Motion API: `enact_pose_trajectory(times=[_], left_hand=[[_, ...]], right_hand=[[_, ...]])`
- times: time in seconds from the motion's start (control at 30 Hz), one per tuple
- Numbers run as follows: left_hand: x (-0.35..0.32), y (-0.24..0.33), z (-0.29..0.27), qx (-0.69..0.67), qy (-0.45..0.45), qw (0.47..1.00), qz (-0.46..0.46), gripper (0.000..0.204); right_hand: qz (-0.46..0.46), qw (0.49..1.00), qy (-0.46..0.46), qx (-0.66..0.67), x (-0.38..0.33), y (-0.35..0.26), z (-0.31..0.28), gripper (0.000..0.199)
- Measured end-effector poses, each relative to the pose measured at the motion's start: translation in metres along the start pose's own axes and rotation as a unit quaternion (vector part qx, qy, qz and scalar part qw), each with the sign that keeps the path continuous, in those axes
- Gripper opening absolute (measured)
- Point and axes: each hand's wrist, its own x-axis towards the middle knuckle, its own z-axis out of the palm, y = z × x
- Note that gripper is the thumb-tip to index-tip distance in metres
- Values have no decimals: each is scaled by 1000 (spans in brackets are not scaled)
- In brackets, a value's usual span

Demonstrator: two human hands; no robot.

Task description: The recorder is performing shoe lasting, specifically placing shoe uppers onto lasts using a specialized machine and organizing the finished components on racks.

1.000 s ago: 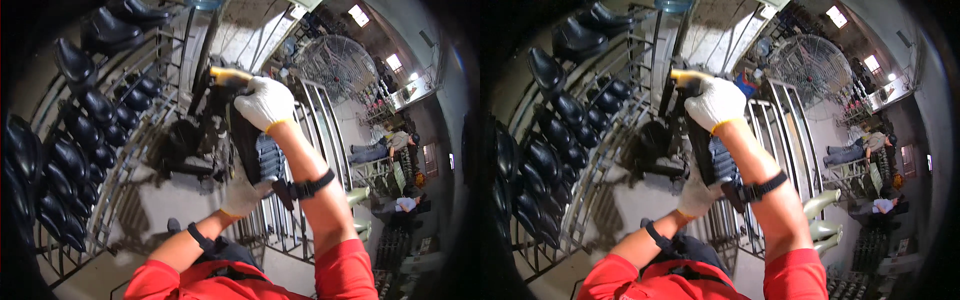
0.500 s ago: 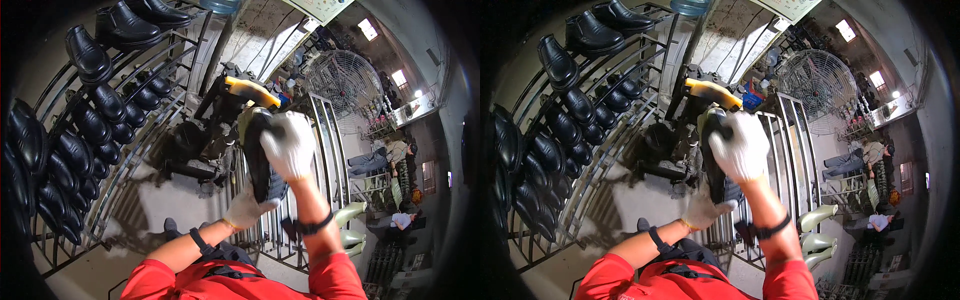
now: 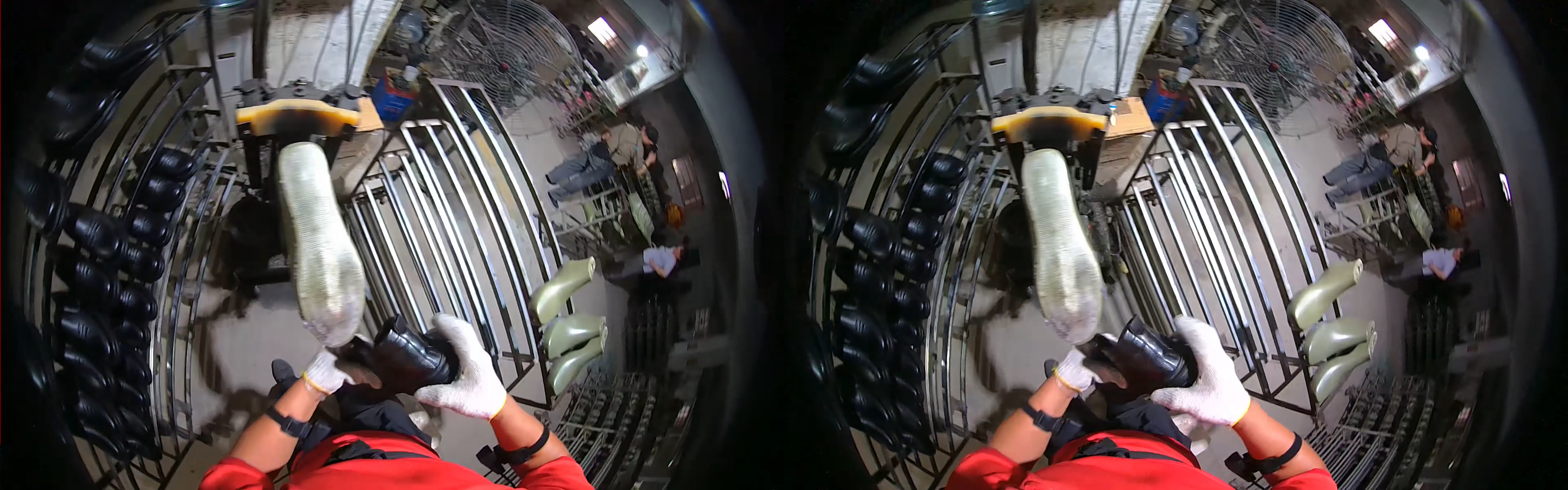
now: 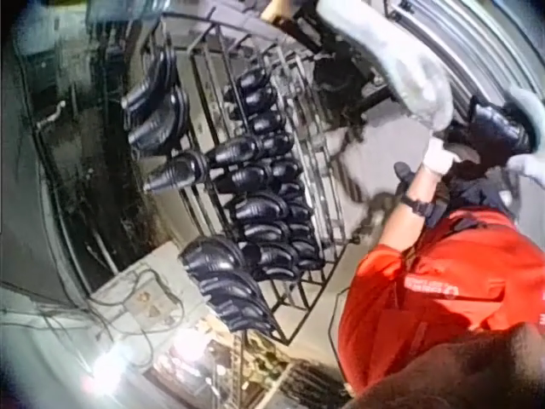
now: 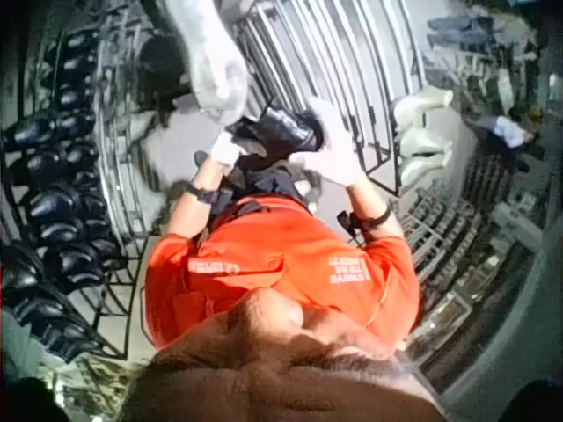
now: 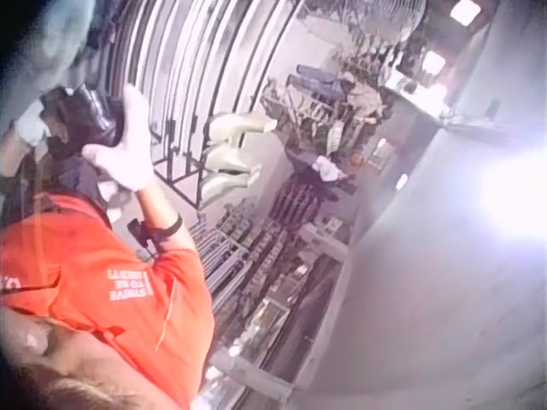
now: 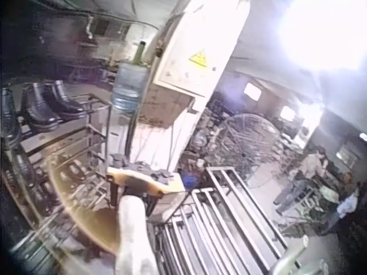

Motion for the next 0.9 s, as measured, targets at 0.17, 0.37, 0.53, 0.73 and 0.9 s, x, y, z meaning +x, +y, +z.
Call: enact_pose_trajectory(times=[0.17, 0.37, 0.53, 0.73, 0.9], left_hand=[[-39, 29, 19, 447, 121, 879, 115, 41], [-135, 69, 20, 334, 302, 887, -105, 34], [-211, 89, 8, 370, 480, 795, -27, 34], [-324, 293, 75, 318, 745, 480, 337, 22], [-363, 425, -51, 469, 844, 246, 89, 58]], right_hand=[[59, 991, -124, 3, 36, 11, 31, 72], [83, 983, -147, 75, 67, -5, 127, 47], [77, 924, -237, 289, 89, 64, 185, 71], [167, 877, 137, 428, 146, 101, 140, 4], [-50, 922, 180, 339, 218, -20, 96, 50]])
